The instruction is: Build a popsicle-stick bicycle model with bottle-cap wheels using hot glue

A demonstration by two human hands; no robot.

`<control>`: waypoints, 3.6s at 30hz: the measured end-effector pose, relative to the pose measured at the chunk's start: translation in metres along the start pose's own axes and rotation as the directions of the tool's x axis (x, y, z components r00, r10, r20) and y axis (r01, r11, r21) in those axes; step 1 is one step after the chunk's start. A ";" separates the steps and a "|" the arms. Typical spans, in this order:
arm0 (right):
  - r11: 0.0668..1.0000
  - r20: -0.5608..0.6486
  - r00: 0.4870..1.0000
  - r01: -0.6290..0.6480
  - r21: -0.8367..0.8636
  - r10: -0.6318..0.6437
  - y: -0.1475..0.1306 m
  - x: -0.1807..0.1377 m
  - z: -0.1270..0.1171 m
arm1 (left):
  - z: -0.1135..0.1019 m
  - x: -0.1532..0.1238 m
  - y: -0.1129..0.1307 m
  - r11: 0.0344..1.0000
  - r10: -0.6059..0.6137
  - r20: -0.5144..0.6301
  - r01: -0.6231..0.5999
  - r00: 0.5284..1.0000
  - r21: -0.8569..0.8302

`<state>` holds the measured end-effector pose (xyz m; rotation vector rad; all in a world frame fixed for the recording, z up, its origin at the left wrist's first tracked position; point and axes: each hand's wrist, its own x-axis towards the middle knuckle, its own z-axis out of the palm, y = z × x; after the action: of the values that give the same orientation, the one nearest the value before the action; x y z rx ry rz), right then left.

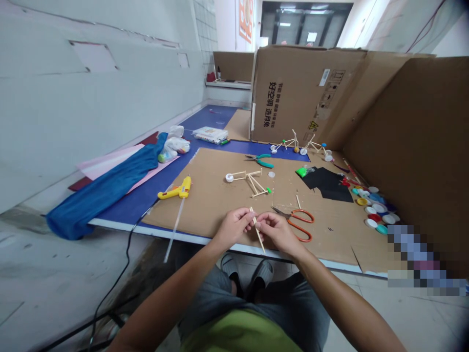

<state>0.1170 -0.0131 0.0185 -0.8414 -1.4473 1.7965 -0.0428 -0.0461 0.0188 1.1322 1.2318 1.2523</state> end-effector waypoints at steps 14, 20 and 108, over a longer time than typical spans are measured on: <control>0.998 -0.007 1.000 0.029 -0.063 -0.030 0.002 0.002 -0.001 | 0.000 0.001 -0.002 1.000 -0.021 -0.023 0.021 1.000 0.011; 0.995 -0.012 0.999 0.034 -0.094 -0.035 0.001 0.002 -0.001 | -0.001 0.001 -0.002 0.999 -0.008 -0.024 0.009 1.000 0.031; 0.031 0.072 0.995 0.070 -0.997 0.064 -0.048 -0.021 -0.114 | -0.022 0.052 0.002 0.929 -0.368 0.261 0.342 0.892 0.139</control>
<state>0.2277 0.0396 0.0469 -1.3619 -2.8247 0.3853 -0.0681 0.0045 0.0187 1.0484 1.2171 0.7364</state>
